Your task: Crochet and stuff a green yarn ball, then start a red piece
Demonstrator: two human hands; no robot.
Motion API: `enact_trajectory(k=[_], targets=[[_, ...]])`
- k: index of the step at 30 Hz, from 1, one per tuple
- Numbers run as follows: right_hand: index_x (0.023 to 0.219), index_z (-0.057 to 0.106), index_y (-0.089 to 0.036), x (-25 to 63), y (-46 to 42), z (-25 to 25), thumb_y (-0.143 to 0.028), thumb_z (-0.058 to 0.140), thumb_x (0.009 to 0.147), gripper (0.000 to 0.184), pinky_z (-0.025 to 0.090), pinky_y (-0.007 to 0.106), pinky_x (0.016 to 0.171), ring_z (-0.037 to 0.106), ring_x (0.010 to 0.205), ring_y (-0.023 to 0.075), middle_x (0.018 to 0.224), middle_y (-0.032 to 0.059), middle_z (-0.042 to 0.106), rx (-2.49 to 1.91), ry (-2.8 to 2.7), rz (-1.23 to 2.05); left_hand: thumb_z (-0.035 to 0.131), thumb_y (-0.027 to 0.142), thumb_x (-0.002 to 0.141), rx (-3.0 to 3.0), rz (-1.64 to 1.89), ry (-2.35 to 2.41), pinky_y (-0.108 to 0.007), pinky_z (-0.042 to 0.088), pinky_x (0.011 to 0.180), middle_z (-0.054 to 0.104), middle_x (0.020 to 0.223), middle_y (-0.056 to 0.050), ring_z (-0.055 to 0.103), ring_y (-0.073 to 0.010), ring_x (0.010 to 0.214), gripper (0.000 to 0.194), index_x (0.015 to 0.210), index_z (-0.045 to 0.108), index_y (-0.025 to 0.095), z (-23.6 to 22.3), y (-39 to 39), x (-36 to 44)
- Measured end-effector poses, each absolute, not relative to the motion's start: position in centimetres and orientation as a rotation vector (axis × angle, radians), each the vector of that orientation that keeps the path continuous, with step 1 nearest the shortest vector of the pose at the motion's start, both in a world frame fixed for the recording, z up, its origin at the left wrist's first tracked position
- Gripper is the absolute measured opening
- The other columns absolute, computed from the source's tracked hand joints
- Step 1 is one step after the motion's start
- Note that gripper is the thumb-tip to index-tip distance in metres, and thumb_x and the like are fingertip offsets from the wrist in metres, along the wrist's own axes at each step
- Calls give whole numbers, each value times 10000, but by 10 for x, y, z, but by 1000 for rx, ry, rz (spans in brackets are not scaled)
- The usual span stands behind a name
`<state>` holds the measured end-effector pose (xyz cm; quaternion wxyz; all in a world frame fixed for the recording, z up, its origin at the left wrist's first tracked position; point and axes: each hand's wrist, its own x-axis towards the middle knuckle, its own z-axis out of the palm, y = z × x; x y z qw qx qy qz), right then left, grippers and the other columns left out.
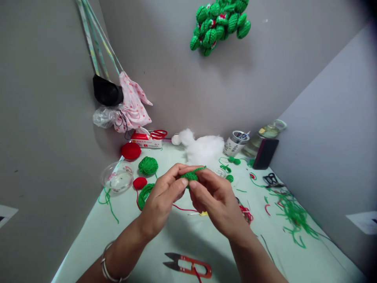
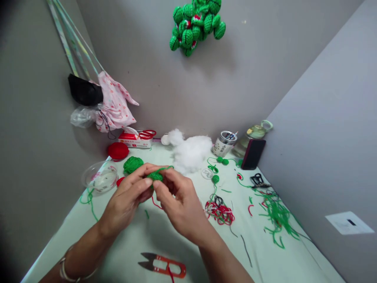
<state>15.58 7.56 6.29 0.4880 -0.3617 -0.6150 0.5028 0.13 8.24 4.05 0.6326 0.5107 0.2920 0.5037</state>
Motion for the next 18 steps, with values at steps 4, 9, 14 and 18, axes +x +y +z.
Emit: enact_trajectory(k=[4, 9, 14, 18], targets=[[919, 625, -198, 156, 80, 66, -401, 591, 1026, 232, 447, 226, 481, 511, 477, 79, 644, -42, 597, -830, -1486, 1281, 608, 460, 999, 1046, 1145, 654, -251, 308, 572, 440, 662, 46, 366, -115, 608, 382, 1268, 676, 198, 40, 86, 6], [879, 598, -199, 164, 80, 64, -415, 577, 1039, 269, 450, 232, 487, 511, 472, 78, 631, -52, 575, -786, -1559, 1326, 667, 441, 963, 1039, 1111, 561, -237, 269, 528, 402, 668, 54, 299, -95, 574, 358, 1195, 705, 171, 44, 87, 2], [829, 623, -189, 158, 81, 62, -426, 685, 966, 281, 375, 219, 415, 457, 421, 71, 551, -73, 509, -885, -1441, 1213, 619, 461, 996, 1070, 1086, 594, -243, 277, 533, 432, 665, 45, 328, -101, 576, 374, 1221, 699, 173, 41, 89, 2], [1046, 705, -181, 158, 84, 64, -389, 695, 957, 226, 419, 210, 420, 508, 429, 79, 586, -51, 606, -849, -1398, 1261, 600, 454, 1010, 1060, 1103, 576, -238, 302, 548, 474, 653, 48, 364, -97, 566, 354, 1237, 649, 187, 42, 87, 5]])
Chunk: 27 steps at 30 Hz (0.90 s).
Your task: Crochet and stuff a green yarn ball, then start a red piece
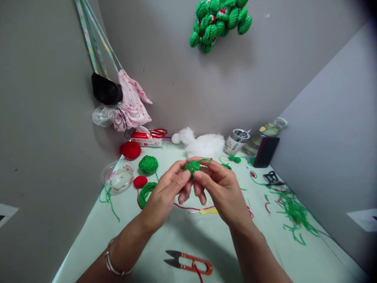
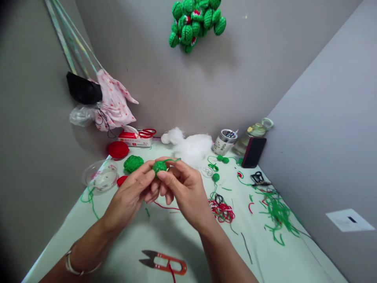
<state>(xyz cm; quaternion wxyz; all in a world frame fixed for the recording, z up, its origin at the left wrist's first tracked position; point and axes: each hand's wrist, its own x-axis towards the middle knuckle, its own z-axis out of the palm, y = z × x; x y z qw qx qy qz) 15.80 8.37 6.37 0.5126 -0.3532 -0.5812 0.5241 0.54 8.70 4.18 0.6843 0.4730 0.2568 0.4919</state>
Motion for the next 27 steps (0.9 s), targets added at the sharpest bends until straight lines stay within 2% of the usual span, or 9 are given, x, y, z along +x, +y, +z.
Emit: enact_trajectory(k=[3, 5, 9, 12, 14, 18, 20, 23, 27], targets=[[1145, 712, -185, 159, 80, 63, -387, 620, 1005, 263, 425, 213, 430, 509, 449, 88, 583, -43, 609, -851, -1506, 1257, 625, 446, 988, 1030, 1099, 552, -228, 241, 503, 417, 599, 73, 295, -89, 522, 310, 1151, 628, 182, 43, 86, 6], [1133, 722, -191, 158, 78, 62, -360, 634, 997, 234, 404, 218, 439, 472, 448, 90, 541, -61, 555, -926, -1545, 1102, 629, 446, 976, 1014, 1086, 549, -226, 202, 481, 382, 584, 84, 245, -84, 502, 273, 1049, 613, 183, 42, 88, 7], [877, 730, -196, 154, 81, 61, -365, 710, 937, 181, 357, 234, 453, 400, 448, 89, 493, -75, 466, -1027, -1474, 872, 561, 495, 1008, 1036, 1084, 592, -228, 243, 481, 454, 621, 58, 303, -79, 502, 335, 882, 565, 185, 35, 91, 12], [774, 702, -187, 156, 87, 61, -450, 769, 879, 291, 340, 237, 458, 399, 477, 90, 518, -66, 476, -1071, -1431, 927, 585, 512, 1007, 1073, 1136, 620, -221, 332, 547, 495, 653, 56, 392, -77, 536, 326, 982, 596, 187, 31, 92, 15], [815, 712, -182, 159, 89, 61, -491, 745, 893, 320, 368, 243, 484, 431, 515, 99, 562, -54, 507, -1076, -1437, 935, 617, 504, 995, 1053, 1172, 612, -214, 340, 547, 505, 662, 58, 401, -70, 530, 317, 1004, 606, 187, 32, 92, 16], [1217, 698, -211, 164, 90, 59, -470, 684, 957, 367, 513, 278, 635, 593, 644, 134, 695, -35, 600, -958, -1492, 1051, 626, 535, 976, 883, 1177, 577, -205, 303, 473, 545, 682, 34, 352, -48, 475, 403, 819, 575, 167, 35, 93, 17], [1320, 658, -226, 165, 90, 57, -455, 720, 940, 448, 562, 318, 701, 657, 695, 156, 738, -21, 657, -876, -1514, 1212, 628, 557, 966, 843, 1146, 575, -203, 293, 458, 518, 633, 42, 335, -49, 457, 437, 776, 562, 169, 37, 92, 17], [1215, 710, -211, 167, 91, 55, -451, 756, 913, 389, 591, 358, 690, 690, 658, 177, 700, -12, 691, -824, -1467, 1339, 584, 606, 970, 873, 1100, 576, -214, 301, 464, 515, 611, 36, 332, -60, 456, 475, 779, 574, 171, 38, 91, 17], [1130, 741, -224, 168, 93, 55, -424, 806, 873, 333, 579, 343, 655, 673, 629, 174, 641, -38, 641, -908, -1468, 1260, 600, 619, 957, 975, 1117, 585, -225, 304, 486, 510, 640, 35, 350, -70, 492, 466, 805, 578, 179, 36, 90, 15]])
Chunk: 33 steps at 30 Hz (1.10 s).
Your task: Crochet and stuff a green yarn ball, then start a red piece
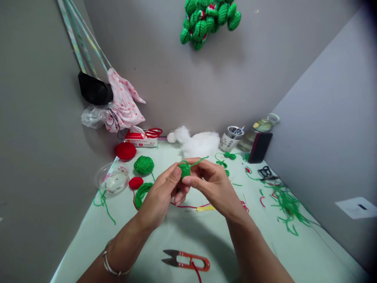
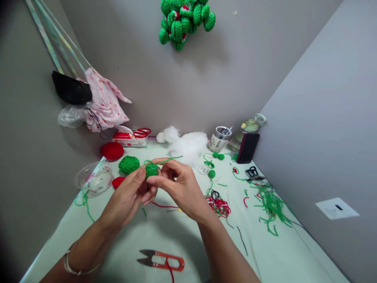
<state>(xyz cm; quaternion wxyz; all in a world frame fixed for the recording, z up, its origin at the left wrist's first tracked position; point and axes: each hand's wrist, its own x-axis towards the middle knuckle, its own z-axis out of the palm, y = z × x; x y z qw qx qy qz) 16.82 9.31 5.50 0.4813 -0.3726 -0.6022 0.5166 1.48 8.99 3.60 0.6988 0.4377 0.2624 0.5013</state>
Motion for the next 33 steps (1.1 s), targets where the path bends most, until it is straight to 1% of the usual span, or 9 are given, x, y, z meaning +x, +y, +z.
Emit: enact_trajectory(k=[4, 8, 14, 16, 18, 21, 26, 31, 33], targets=[[1121, 756, -226, 163, 91, 55, -450, 695, 960, 283, 592, 386, 787, 717, 703, 191, 657, -17, 676, -831, -1526, 1243, 604, 587, 970, 1030, 1115, 610, -223, 204, 451, 419, 580, 64, 268, -66, 474, 440, 794, 562, 185, 31, 90, 14], [1045, 750, -221, 157, 92, 54, -528, 656, 966, 331, 598, 375, 679, 670, 563, 178, 594, -31, 646, -829, -1450, 1267, 568, 576, 994, 1019, 1138, 672, -218, 275, 472, 457, 611, 47, 322, -77, 507, 440, 815, 600, 176, 32, 91, 17], [1064, 747, -231, 161, 97, 54, -563, 682, 937, 362, 521, 429, 1045, 624, 1225, 247, 1226, 101, 692, -875, -1638, 837, 720, 556, 901, 906, 1175, 674, -197, 337, 465, 473, 613, 60, 360, -62, 480, 411, 797, 598, 178, 39, 91, 18], [1133, 719, -232, 162, 97, 54, -550, 608, 988, 366, 570, 415, 998, 685, 1128, 224, 1163, 87, 709, -779, -1710, 1044, 707, 613, 885, 872, 1107, 671, -200, 332, 444, 483, 577, 52, 351, -61, 455, 483, 730, 579, 173, 40, 90, 18], [1140, 697, -218, 161, 95, 52, -545, 596, 996, 371, 646, 338, 752, 736, 801, 169, 926, 35, 707, -726, -1655, 1276, 686, 665, 875, 875, 1094, 678, -207, 366, 465, 485, 563, 46, 382, -73, 472, 526, 716, 574, 176, 39, 88, 18], [1160, 668, -199, 159, 94, 50, -520, 601, 1001, 364, 596, 233, 499, 656, 521, 88, 882, 4, 682, -719, -1508, 1413, 679, 673, 880, 940, 1146, 671, -215, 411, 523, 504, 591, 39, 443, -97, 537, 502, 795, 619, 182, 35, 85, 20], [1141, 680, -216, 151, 88, 47, -478, 589, 1011, 307, 625, 232, 538, 693, 603, 79, 1266, 90, 670, -750, -1530, 1285, 765, 643, 818, 929, 1172, 720, -186, 308, 445, 431, 539, 57, 355, -61, 471, 551, 644, 536, 173, 35, 83, 24], [1113, 682, -206, 153, 88, 47, -546, 639, 965, 373, 582, 243, 455, 644, 513, 122, 765, 3, 671, -832, -1451, 1345, 822, 629, 762, 755, 1122, 703, -159, 355, 432, 451, 536, 55, 371, -50, 462, 555, 638, 546, 163, 42, 82, 26], [1145, 677, -212, 159, 91, 48, -562, 692, 924, 415, 600, 260, 490, 661, 559, 140, 739, -5, 657, -806, -1508, 1435, 811, 624, 779, 696, 1079, 644, -153, 383, 432, 502, 570, 44, 387, -51, 465, 512, 718, 609, 158, 44, 82, 25]])
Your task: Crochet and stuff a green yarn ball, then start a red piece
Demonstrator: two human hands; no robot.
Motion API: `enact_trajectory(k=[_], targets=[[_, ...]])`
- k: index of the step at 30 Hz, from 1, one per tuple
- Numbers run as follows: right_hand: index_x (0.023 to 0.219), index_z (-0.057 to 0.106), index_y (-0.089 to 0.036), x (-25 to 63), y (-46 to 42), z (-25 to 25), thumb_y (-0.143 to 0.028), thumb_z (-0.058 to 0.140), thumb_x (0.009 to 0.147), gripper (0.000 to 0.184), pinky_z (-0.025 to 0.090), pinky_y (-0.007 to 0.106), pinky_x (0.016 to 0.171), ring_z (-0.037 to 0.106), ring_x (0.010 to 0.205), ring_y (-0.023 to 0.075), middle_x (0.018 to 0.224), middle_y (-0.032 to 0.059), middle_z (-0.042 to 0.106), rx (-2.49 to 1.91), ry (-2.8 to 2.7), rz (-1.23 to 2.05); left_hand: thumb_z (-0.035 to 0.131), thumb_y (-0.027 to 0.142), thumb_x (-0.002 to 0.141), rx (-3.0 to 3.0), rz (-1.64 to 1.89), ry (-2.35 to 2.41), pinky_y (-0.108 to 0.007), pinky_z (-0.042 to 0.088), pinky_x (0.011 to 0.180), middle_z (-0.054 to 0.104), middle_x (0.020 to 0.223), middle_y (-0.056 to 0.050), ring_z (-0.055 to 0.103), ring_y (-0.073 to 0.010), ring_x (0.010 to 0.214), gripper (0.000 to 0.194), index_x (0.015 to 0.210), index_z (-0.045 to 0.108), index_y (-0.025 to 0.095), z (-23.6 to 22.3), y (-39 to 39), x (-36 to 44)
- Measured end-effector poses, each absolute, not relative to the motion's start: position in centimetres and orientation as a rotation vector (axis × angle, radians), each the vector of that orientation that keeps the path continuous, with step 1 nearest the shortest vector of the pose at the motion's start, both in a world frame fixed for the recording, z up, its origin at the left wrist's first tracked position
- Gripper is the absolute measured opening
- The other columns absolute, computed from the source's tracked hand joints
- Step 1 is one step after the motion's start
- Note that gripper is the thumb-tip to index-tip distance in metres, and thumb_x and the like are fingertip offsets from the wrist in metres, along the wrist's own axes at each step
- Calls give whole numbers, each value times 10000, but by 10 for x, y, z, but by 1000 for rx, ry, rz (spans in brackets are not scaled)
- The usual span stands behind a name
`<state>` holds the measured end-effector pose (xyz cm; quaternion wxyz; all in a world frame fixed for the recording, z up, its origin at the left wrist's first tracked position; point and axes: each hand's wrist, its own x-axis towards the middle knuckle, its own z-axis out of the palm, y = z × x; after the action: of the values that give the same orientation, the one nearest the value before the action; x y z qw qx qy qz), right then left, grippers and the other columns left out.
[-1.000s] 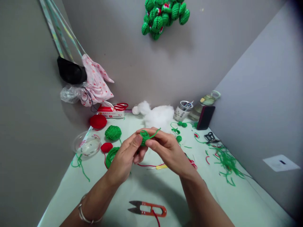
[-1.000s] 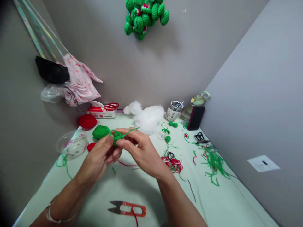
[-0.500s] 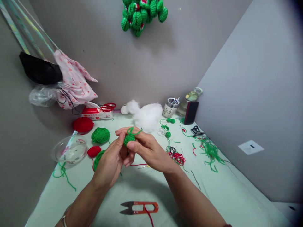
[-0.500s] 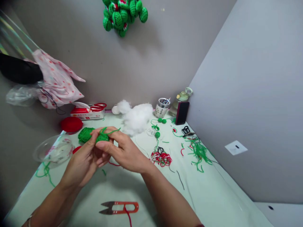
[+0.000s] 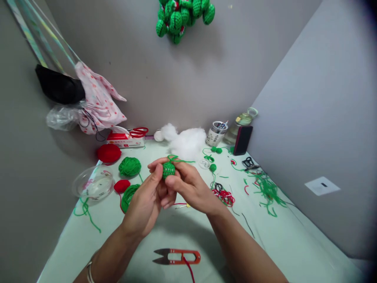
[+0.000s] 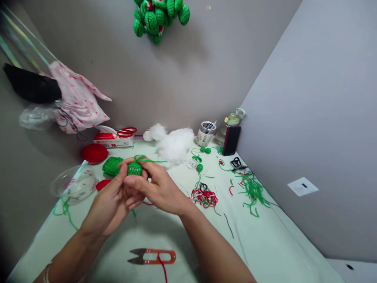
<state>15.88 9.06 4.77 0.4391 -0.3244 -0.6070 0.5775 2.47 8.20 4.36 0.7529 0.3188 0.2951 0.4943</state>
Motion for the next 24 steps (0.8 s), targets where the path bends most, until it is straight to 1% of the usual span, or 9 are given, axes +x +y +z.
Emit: enact_trajectory(k=[2, 5, 8, 11, 14, 16, 18, 20, 24], targets=[[1149, 658, -231, 163, 93, 48, -550, 719, 908, 405, 616, 271, 520, 680, 595, 145, 792, -2, 672, -779, -1533, 1505, 801, 599, 804, 654, 1062, 604, -144, 394, 428, 535, 607, 38, 386, -46, 460, 470, 786, 646, 156, 44, 83, 23], [973, 609, -229, 162, 96, 44, -531, 688, 935, 315, 603, 249, 497, 696, 560, 135, 737, -28, 637, -738, -1447, 1586, 788, 536, 843, 623, 1067, 588, -138, 414, 437, 537, 622, 36, 390, -42, 458, 407, 793, 646, 158, 42, 84, 22], [828, 521, -226, 158, 97, 40, -531, 694, 929, 364, 607, 228, 495, 693, 527, 122, 682, -40, 624, -715, -1383, 1604, 777, 489, 864, 603, 1071, 568, -145, 420, 446, 562, 657, 30, 410, -45, 466, 347, 823, 656, 166, 41, 85, 22], [848, 549, -217, 157, 98, 38, -528, 686, 936, 351, 632, 231, 531, 701, 538, 120, 684, -36, 628, -688, -1392, 1624, 767, 456, 867, 595, 1068, 567, -163, 427, 458, 600, 692, 19, 431, -53, 473, 292, 874, 685, 175, 42, 85, 21], [1000, 641, -209, 158, 99, 41, -520, 659, 962, 314, 639, 226, 539, 712, 562, 121, 711, -38, 613, -628, -1419, 1625, 757, 427, 858, 628, 1068, 588, -173, 420, 464, 607, 688, 12, 440, -63, 488, 261, 860, 695, 173, 45, 84, 18], [1144, 659, -228, 158, 98, 43, -524, 636, 978, 340, 640, 222, 536, 712, 579, 113, 801, -22, 643, -583, -1428, 1603, 743, 425, 862, 689, 1060, 593, -182, 416, 475, 593, 671, 9, 435, -70, 502, 264, 836, 695, 167, 46, 83, 17], [1205, 663, -242, 156, 95, 45, -520, 602, 999, 352, 635, 217, 527, 691, 579, 87, 957, 9, 667, -580, -1426, 1566, 737, 430, 859, 752, 1063, 590, -193, 409, 483, 559, 640, 19, 419, -75, 506, 268, 825, 693, 167, 46, 83, 18], [1149, 700, -228, 151, 90, 46, -501, 562, 1022, 331, 619, 207, 517, 661, 598, 65, 1104, 40, 647, -631, -1429, 1478, 750, 416, 834, 780, 1088, 615, -204, 400, 488, 501, 598, 38, 399, -81, 507, 261, 779, 667, 175, 44, 82, 21], [1069, 746, -223, 144, 82, 43, -480, 525, 1042, 339, 605, 198, 574, 652, 765, 99, 1252, 74, 621, -758, -1433, 1283, 770, 353, 784, 748, 1146, 692, -209, 355, 485, 389, 564, 59, 344, -82, 521, 340, 619, 522, 188, 41, 78, 27]])
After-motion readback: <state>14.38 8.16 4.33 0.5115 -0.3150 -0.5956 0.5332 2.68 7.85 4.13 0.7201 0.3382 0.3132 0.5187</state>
